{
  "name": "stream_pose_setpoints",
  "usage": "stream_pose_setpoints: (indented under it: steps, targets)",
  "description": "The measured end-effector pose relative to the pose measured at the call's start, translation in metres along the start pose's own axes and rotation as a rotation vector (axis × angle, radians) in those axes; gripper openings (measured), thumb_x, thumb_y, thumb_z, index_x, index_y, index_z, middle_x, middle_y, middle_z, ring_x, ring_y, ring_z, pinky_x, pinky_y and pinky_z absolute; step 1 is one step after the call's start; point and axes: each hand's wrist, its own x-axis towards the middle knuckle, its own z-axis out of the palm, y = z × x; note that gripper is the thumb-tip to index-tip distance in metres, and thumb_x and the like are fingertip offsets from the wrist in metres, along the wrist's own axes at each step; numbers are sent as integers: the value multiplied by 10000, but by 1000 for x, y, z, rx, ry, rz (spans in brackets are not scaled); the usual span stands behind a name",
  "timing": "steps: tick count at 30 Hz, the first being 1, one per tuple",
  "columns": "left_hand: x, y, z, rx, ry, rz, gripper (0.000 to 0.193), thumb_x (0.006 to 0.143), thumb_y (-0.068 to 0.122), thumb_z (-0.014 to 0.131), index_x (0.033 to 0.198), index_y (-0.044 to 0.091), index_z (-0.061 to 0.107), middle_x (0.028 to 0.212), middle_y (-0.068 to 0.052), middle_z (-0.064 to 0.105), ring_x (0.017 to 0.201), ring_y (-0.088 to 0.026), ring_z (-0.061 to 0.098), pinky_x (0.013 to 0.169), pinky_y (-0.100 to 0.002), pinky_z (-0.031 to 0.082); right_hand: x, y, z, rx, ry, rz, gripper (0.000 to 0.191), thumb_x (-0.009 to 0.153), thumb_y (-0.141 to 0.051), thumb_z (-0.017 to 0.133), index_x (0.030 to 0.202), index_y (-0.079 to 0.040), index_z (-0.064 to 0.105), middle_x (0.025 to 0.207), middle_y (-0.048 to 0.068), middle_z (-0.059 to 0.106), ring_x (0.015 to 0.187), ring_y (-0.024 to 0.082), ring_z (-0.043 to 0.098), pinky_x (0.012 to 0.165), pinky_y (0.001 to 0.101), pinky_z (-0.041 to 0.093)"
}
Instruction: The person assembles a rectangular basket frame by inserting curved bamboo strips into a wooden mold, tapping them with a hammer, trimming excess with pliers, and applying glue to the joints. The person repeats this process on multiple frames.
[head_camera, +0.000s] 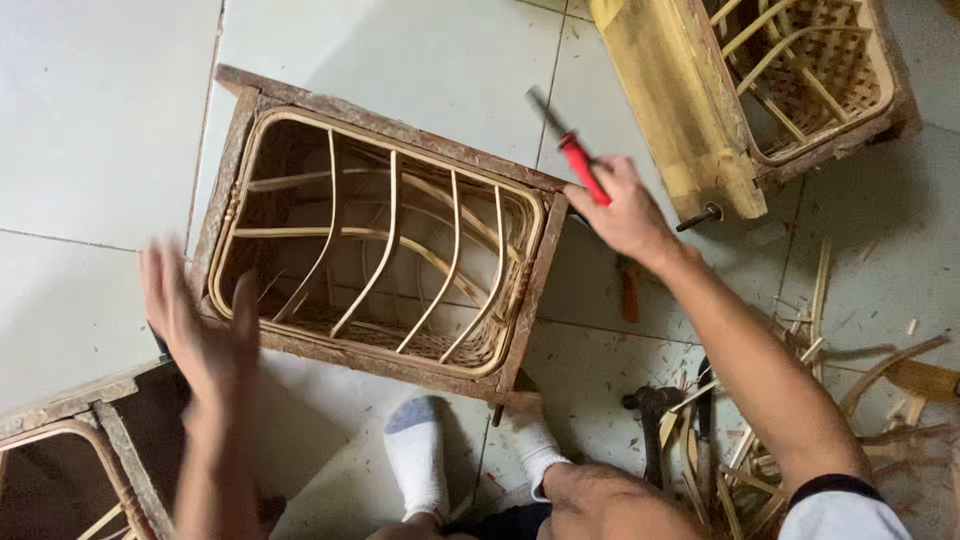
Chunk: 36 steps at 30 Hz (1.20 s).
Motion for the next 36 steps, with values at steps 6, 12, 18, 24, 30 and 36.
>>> stream_pose_setpoints:
  steps: [6,12,18,24,30,36]
  targets:
    - [-106,113,5,-820,-159,-863,838,974,239,662,1643,56,191,1651,-245,325,1480,-336,385,1198,-520,323,-10,-13,-3,-15,2,-86,424,961,-373,739,1229,-46,707,1222,218,628,1076,367,631,922,448,524]
    - [-105,83,34,-778,-150,-958,887,933,203,734,1627,57,201,1525,-253,469,1380,-309,516,1135,-479,447,-15,-28,-1,23,50,-80,392,957,-398,743,1142,-53,714,1131,195,644,1058,338,629,913,448,527]
    - [-49,43,13,-1005,-124,-960,857,839,221,779,1556,120,320,1372,-199,615,1243,-266,631,1003,-384,529,-76,-35,34,24,-46,193,478,975,-462,633,1261,-80,639,1071,187,554,903,335,599,743,475,534]
    - [-102,51,-11,-708,-324,-1048,547,967,223,705,1460,44,551,1362,-120,644,1214,-183,634,1015,-310,518,-194,-11,80,405,13,211,388,971,-317,687,1152,25,661,1085,184,597,949,289,626,828,392,533]
    - [-134,61,-13,-927,-317,-1109,517,958,152,680,1436,-14,573,1305,-152,696,1109,-194,682,989,-338,556,-247,25,89,562,61,105,381,996,-255,660,1250,29,646,1109,154,633,1026,263,634,891,356,507]
    - [-136,54,-9,-873,-328,-1070,461,955,148,692,1377,-27,628,1244,-149,717,1074,-197,693,963,-352,576,-289,63,91,289,53,390,356,940,-328,714,1167,-57,681,1084,153,644,926,299,671,791,375,547]
